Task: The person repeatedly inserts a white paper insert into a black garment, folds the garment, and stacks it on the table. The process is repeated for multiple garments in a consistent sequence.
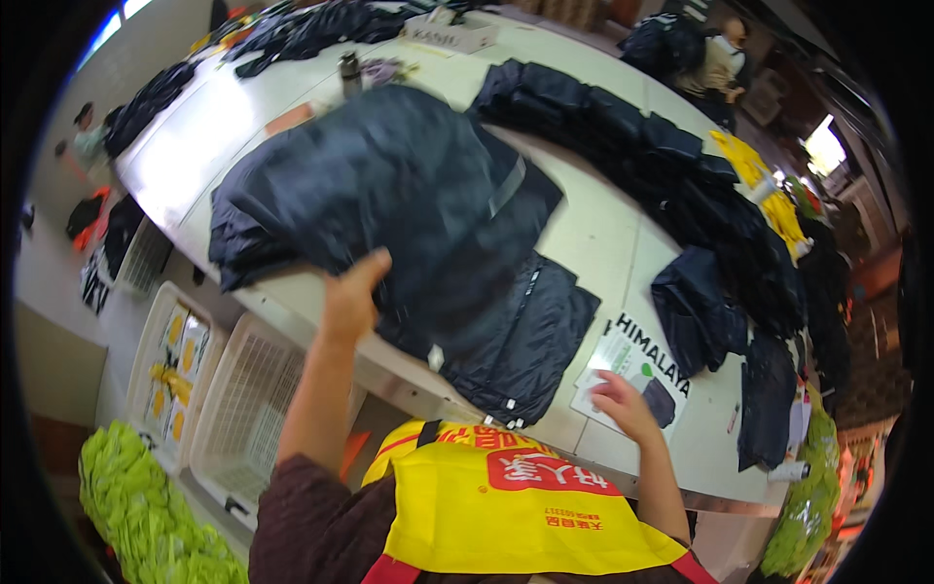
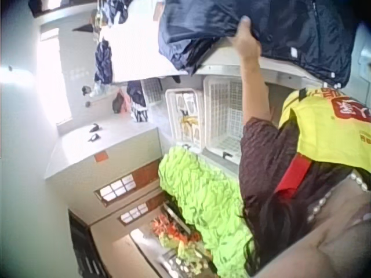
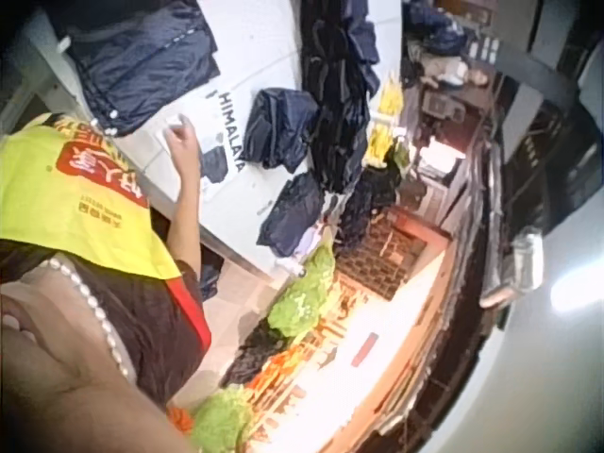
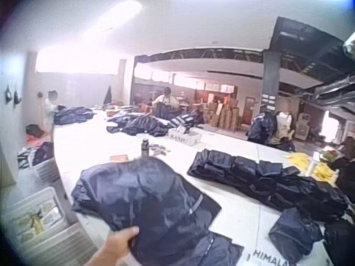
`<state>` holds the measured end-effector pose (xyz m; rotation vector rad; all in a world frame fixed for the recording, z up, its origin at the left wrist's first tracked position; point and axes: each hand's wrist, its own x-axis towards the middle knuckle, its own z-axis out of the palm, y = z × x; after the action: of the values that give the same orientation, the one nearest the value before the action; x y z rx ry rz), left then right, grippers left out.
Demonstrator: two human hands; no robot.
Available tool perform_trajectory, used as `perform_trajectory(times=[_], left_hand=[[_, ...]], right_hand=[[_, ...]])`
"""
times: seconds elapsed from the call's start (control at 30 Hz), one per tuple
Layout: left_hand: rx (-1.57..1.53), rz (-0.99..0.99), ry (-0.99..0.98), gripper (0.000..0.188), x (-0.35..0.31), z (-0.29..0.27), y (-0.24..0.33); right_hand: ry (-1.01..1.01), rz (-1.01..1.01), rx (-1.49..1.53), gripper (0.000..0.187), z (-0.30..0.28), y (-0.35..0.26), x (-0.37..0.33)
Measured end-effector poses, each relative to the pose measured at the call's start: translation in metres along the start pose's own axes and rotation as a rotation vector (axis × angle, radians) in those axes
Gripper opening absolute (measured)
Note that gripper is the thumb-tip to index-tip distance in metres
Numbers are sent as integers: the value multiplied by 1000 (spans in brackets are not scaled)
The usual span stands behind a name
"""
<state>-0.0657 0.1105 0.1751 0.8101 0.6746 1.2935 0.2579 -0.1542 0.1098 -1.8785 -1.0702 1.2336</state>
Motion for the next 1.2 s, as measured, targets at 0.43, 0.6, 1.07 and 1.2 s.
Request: perform_trajectory(times=[0.43, 0.6, 1.07, 1.2], left_hand=[[131, 90, 889, 47, 196, -189, 0], [1044, 585, 805, 53, 143, -132, -69], [1394, 590, -432, 34, -24, -4, -235], [1491, 518, -399, 31, -31, 6, -228]], right_hand=[[133, 137, -1060, 77, -70, 163, -77], [183, 46, -1082, 76, -67, 144, -74], [317, -215, -1130, 12, -76, 182, -73], [518, -190, -1000, 5, -68, 162, -71]])
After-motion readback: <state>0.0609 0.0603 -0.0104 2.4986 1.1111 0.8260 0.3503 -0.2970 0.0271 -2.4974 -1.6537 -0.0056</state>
